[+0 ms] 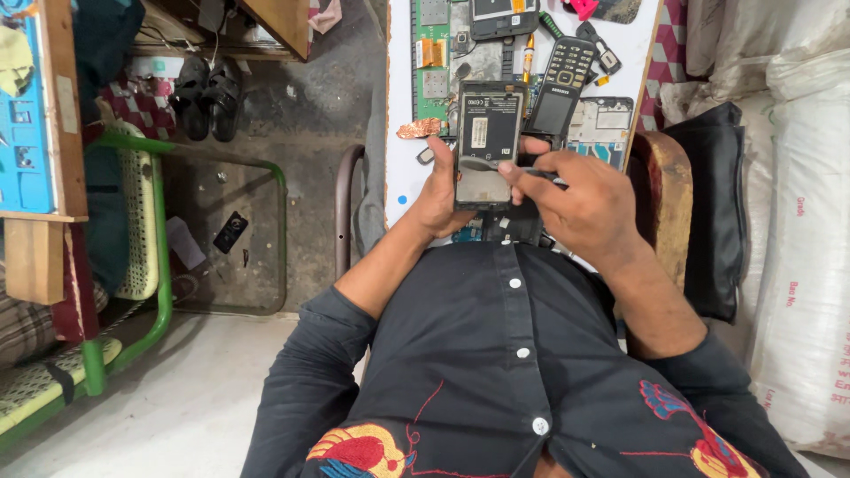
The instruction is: The person handles a disassembled mobile phone, using a small metal tool to pry and adjust internal components. They repeatedly open and close the phone casing, manipulate the battery and circuit board, and place the phone back on the workbench among other disassembled devices.
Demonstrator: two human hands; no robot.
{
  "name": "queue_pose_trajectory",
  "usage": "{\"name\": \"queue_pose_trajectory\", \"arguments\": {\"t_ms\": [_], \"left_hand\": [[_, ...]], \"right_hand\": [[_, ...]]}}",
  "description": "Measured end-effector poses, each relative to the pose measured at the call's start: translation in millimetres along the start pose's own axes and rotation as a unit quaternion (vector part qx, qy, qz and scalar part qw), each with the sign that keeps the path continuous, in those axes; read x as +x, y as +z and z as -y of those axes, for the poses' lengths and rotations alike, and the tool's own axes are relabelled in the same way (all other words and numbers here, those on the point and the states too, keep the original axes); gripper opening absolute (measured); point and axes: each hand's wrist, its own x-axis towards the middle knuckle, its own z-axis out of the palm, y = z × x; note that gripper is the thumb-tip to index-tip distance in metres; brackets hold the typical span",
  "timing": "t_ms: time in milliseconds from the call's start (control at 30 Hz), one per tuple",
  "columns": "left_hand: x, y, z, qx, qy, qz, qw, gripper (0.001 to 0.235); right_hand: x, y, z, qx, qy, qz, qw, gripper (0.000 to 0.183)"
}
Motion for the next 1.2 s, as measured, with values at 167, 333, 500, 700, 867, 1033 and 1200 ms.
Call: {"name": "queue_pose_trajectory", "arguments": {"t_ms": [167,333,500,700,867,1033,1200], "left_hand": [[-3.9,-8.6,2.8,0.008,-0.047,0.073,0.996,0.115],[-7.0,-22.1,20.4,-0.012,-0.085,0.029,0.996,0.105],[-7.2,-23.6,22.3,-0.018,-0.08,0.029,0.996,0.102],[-7.9,-22.6,21.6,-0.008,-0.086,0.027,0.996,0.099],[-8.7,-20.3,19.8,0.006,-0.07,0.035,0.997,0.096],[-6.2,-11.0,15.2,0.011,-0.046,0.041,0.998,0.092],[-6.2,-5.1,10.8,0.001,-0.049,0.018,0.999,0.091]], "right_hand": [[-0.6,-6.2,-7.8,0.001,0.062,-0.04,0.997,0.036],[-6.7,-5.7,-2.7,-0.026,0.014,-0.007,1.0,0.052],[-6.9,-12.1,-4.7,-0.022,0.055,-0.009,0.998,0.053],[-4.9,-11.6,3.4,-0.015,0.047,-0.009,0.999,0.054],[-6.6,-11.4,1.4,-0.033,0.063,-0.023,0.997,0.048],[-6.5,-13.8,0.4,-0.021,0.095,-0.046,0.994,0.05],[-5.3,-8.0,3.8,-0.023,0.074,-0.027,0.997,0.051]]}}
